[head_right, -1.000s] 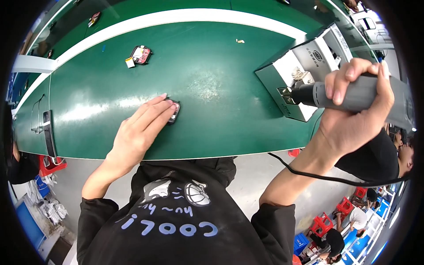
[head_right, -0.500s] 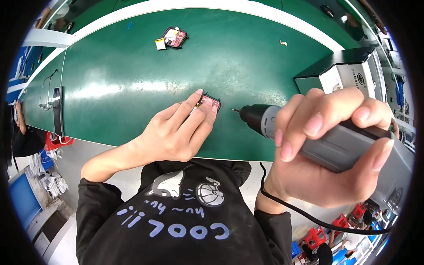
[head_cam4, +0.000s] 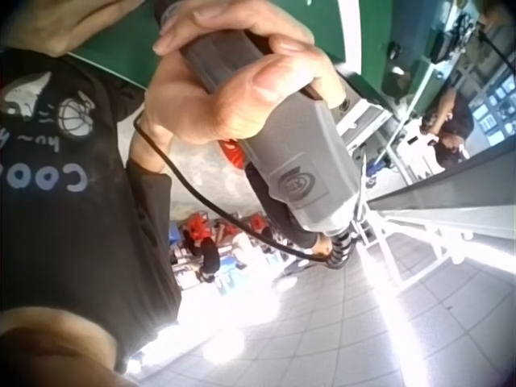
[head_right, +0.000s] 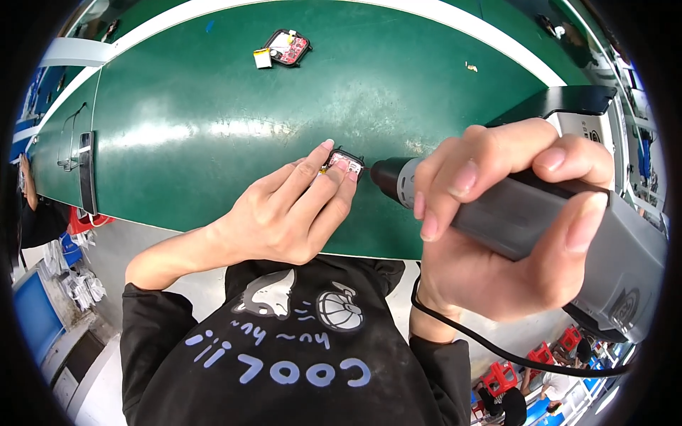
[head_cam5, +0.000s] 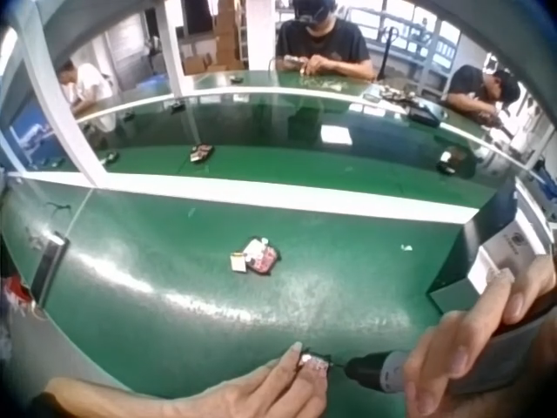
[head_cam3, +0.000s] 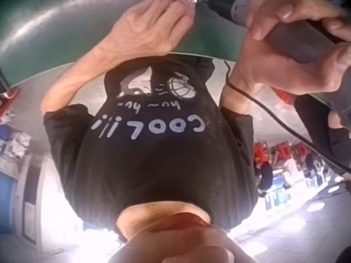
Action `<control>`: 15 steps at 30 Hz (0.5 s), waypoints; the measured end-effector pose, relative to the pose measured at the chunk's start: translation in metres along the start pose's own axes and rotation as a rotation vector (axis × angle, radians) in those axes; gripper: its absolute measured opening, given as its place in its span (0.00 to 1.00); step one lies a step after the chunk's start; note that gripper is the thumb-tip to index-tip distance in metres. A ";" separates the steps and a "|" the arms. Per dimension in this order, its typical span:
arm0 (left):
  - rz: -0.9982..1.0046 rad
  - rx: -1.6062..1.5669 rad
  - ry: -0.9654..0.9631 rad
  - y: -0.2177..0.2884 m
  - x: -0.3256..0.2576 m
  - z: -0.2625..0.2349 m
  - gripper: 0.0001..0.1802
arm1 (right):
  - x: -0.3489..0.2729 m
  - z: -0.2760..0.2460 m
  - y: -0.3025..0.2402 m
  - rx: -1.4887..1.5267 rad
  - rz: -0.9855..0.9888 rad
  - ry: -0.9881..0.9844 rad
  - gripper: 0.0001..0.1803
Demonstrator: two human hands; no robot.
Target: Assembling small electronic components using an electric screwdriver at a workbench.
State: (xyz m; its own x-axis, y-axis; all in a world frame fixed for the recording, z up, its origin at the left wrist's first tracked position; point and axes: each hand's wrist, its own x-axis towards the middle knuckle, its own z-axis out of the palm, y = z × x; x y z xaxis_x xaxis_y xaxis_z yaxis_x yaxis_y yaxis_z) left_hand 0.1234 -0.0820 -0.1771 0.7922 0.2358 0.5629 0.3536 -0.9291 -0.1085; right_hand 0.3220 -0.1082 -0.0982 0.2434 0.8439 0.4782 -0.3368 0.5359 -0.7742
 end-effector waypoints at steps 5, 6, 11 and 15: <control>-0.024 -0.022 0.019 0.002 -0.001 0.003 0.08 | 0.001 -0.002 0.004 0.021 0.033 -0.043 0.20; -0.026 -0.022 0.019 0.002 -0.001 0.003 0.08 | 0.001 -0.003 0.005 0.029 0.041 -0.054 0.20; -0.056 -0.039 -0.001 0.005 0.000 0.002 0.09 | 0.001 -0.001 0.006 0.011 0.036 -0.049 0.20; -0.073 -0.050 -0.013 0.006 0.001 0.000 0.09 | -0.001 0.005 0.002 -0.018 0.034 0.016 0.19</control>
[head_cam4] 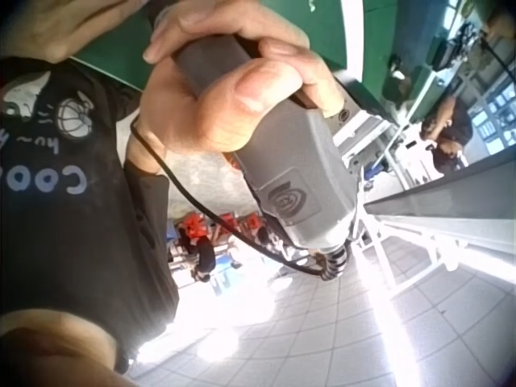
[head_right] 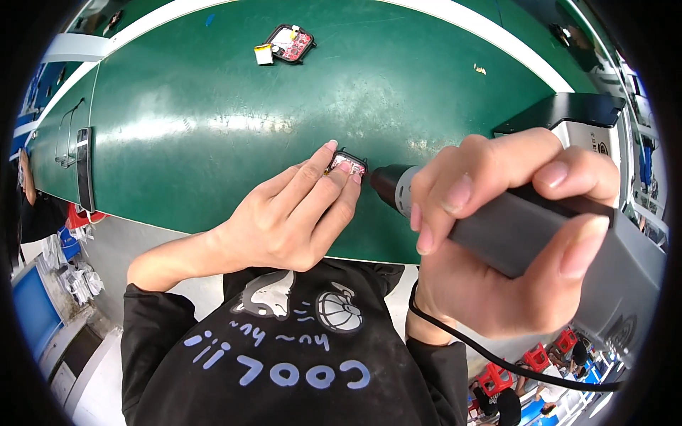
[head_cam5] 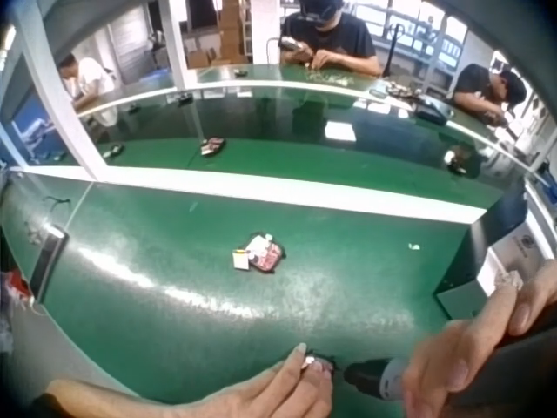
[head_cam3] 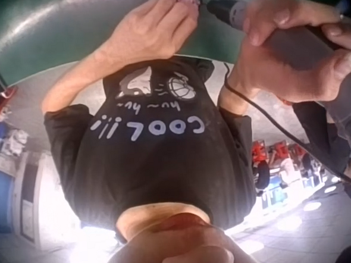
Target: Assembling small electronic components using an electric screwdriver at a workbench.
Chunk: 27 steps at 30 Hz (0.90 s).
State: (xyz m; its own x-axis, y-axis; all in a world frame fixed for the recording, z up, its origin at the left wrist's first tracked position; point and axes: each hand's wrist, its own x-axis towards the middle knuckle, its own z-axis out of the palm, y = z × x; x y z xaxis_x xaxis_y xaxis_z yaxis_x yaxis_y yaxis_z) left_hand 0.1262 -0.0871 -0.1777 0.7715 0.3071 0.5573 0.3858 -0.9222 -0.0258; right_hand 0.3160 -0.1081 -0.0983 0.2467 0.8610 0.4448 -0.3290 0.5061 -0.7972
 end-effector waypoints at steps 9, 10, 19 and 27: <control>0.011 -0.009 -0.015 -0.001 0.003 -0.002 0.09 | 0.000 -0.006 0.002 0.028 -0.004 -0.039 0.19; 0.012 -0.010 -0.023 -0.001 0.004 -0.003 0.09 | 0.000 -0.006 0.002 0.027 -0.002 -0.044 0.19; -0.035 -0.048 -0.040 0.004 0.004 -0.001 0.10 | -0.002 -0.006 0.004 0.006 0.022 -0.071 0.16; -0.118 -0.071 -0.077 0.011 0.008 -0.006 0.11 | -0.004 0.001 0.011 -0.005 -0.009 -0.029 0.13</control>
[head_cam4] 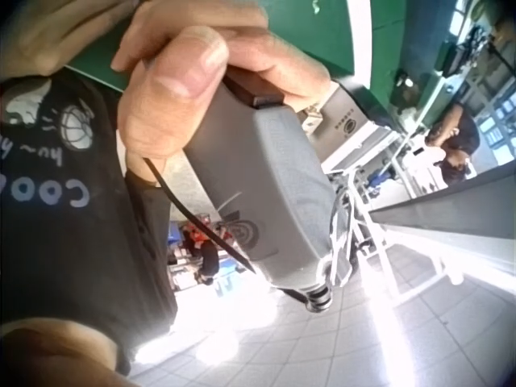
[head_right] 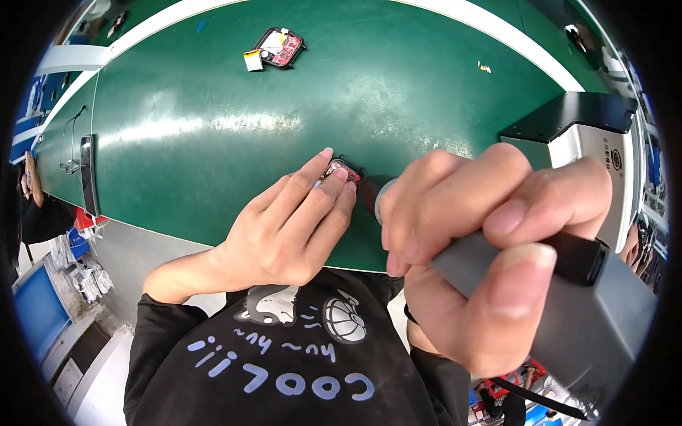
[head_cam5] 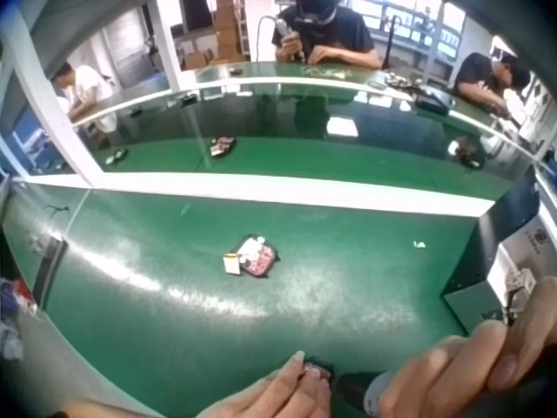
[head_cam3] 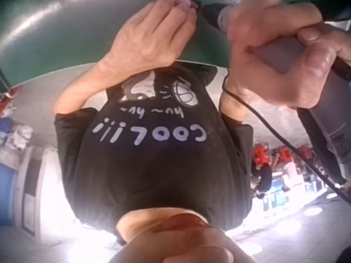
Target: Assembling small electronic components using an electric screwdriver at a workbench.
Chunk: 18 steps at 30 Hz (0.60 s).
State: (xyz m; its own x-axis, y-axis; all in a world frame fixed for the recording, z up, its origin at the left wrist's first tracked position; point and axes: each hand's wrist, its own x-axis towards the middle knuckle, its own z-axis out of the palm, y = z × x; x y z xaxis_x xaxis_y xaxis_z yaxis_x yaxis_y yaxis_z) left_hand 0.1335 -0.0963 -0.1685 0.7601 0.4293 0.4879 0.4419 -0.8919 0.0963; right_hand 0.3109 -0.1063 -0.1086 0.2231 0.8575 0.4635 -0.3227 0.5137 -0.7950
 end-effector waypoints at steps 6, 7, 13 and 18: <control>0.020 0.014 -0.058 -0.004 0.008 -0.004 0.13 | -0.003 -0.010 -0.001 0.038 -0.030 0.028 0.13; 0.031 0.005 -0.062 -0.006 0.010 -0.005 0.14 | -0.005 -0.011 -0.002 0.046 -0.033 0.057 0.13; 0.199 -0.002 -0.125 -0.032 0.026 -0.013 0.16 | -0.029 -0.018 -0.051 0.016 -0.279 0.138 0.20; 0.188 -0.010 0.011 -0.108 0.125 0.017 0.13 | -0.051 -0.034 -0.074 -0.120 -0.413 0.329 0.16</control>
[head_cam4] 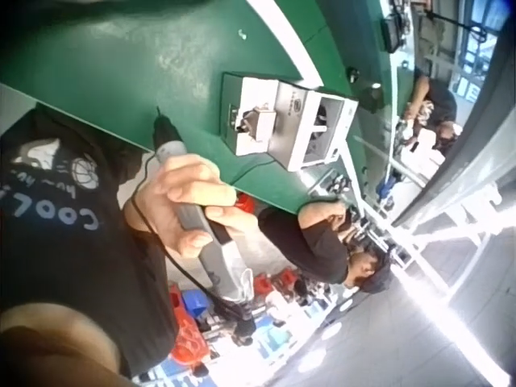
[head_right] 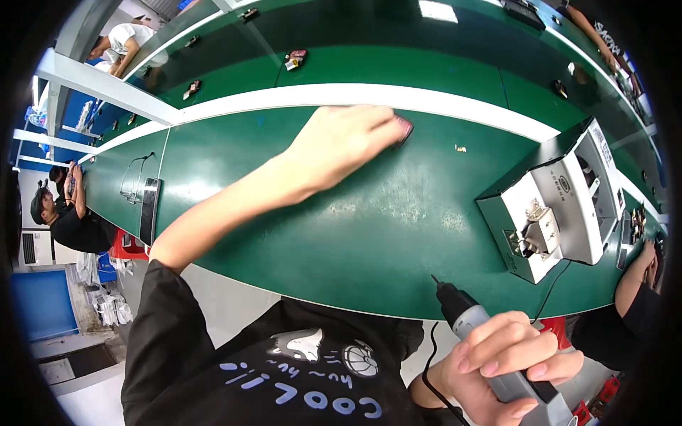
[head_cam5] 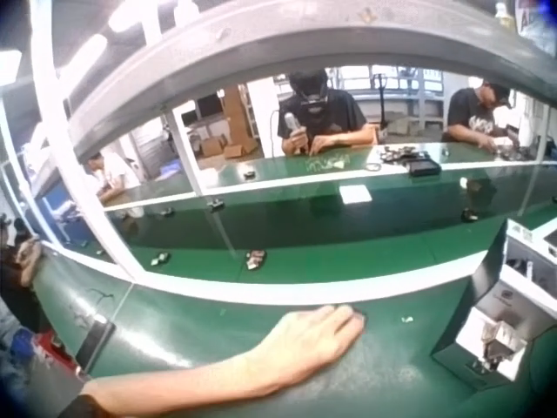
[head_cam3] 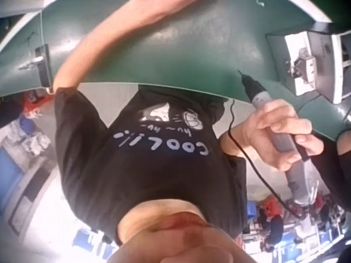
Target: Assembling small electronic components using an electric screwdriver at a workbench.
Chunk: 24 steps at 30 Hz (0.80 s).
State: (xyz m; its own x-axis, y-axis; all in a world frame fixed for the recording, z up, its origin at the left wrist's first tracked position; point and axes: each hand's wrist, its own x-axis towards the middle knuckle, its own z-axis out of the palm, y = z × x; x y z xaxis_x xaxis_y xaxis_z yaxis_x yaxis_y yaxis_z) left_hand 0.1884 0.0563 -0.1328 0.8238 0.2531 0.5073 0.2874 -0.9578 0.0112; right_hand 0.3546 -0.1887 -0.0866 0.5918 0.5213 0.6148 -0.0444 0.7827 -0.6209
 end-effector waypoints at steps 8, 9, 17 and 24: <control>-0.614 0.354 -0.202 -0.145 0.004 0.014 0.35 | -0.018 -0.050 -0.047 -0.114 -0.018 0.187 0.16; -0.737 0.278 -0.286 -0.153 -0.004 0.013 0.32 | -0.021 -0.058 -0.053 -0.132 -0.020 0.225 0.16; -0.419 0.042 -0.090 -0.168 -0.025 0.026 0.17 | -0.027 -0.078 -0.061 -0.119 0.014 0.233 0.18; -0.236 0.015 -0.065 -0.021 -0.033 0.002 0.21 | -0.023 -0.066 -0.030 -0.109 0.000 0.111 0.16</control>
State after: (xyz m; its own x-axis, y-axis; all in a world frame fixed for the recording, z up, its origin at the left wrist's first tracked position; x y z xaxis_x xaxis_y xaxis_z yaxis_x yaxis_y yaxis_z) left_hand 0.1560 0.0683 -0.1515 0.7622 0.4786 0.4358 0.4826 -0.8689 0.1102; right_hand 0.3952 -0.2467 -0.1140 0.6771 0.4761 0.5611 0.0396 0.7378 -0.6738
